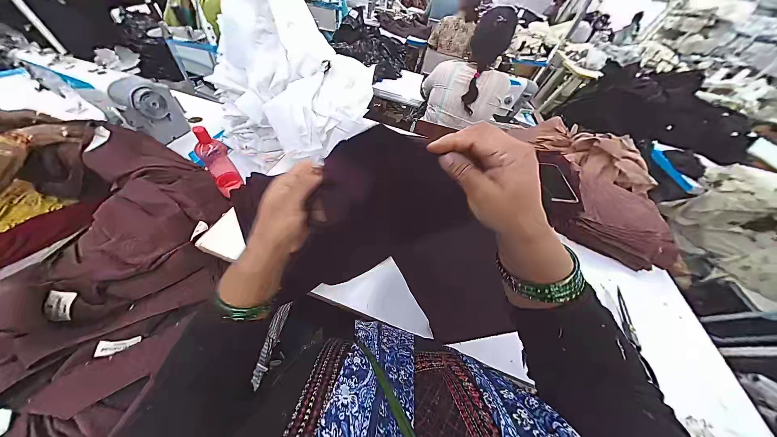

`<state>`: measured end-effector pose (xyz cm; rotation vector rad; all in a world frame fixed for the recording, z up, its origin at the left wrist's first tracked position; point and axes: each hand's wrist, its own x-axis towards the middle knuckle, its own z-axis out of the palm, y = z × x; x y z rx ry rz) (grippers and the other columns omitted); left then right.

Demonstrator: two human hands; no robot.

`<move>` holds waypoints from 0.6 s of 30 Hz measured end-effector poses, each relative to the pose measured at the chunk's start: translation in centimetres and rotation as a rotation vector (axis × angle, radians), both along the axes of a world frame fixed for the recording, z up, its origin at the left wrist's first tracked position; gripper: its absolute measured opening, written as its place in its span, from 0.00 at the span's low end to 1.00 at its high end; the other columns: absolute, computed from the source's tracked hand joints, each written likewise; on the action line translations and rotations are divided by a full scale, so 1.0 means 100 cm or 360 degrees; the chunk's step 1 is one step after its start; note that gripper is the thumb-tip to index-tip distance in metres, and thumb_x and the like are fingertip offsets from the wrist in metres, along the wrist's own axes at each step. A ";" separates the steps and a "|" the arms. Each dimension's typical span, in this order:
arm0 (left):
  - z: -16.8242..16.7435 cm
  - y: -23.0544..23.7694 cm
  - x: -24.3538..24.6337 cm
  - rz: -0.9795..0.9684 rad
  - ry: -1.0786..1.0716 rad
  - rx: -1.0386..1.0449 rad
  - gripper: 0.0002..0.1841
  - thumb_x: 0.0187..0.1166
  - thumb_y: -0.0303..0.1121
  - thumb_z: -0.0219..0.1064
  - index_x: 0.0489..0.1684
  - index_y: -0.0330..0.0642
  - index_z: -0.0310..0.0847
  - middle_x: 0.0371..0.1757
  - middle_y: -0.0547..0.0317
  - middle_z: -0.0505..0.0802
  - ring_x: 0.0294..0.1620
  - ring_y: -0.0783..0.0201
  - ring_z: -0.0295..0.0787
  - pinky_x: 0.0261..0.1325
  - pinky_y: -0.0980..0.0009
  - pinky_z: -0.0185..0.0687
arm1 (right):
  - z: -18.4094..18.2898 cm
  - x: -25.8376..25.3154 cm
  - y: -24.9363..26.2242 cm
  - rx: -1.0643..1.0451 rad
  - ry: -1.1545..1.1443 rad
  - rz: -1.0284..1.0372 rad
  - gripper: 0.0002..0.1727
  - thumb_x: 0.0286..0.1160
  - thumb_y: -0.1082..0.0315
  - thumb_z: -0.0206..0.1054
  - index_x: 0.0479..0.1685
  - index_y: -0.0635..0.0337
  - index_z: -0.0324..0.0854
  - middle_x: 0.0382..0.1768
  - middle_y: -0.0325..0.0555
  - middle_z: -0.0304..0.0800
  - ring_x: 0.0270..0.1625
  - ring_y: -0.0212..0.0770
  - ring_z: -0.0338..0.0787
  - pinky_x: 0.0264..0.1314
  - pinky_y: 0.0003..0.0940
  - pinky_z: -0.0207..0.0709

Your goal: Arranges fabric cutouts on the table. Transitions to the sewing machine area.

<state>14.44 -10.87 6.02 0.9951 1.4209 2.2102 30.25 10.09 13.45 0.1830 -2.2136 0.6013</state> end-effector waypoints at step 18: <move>-0.043 -0.010 -0.051 0.0009 -0.0231 0.0166 0.09 0.88 0.27 0.56 0.50 0.42 0.83 0.36 0.65 0.93 0.34 0.75 0.91 0.41 0.74 0.91 | -0.028 -0.123 0.023 -0.0240 -0.0163 0.0184 0.20 0.81 0.69 0.64 0.69 0.64 0.77 0.57 0.39 0.84 0.47 0.19 0.85 0.52 0.17 0.81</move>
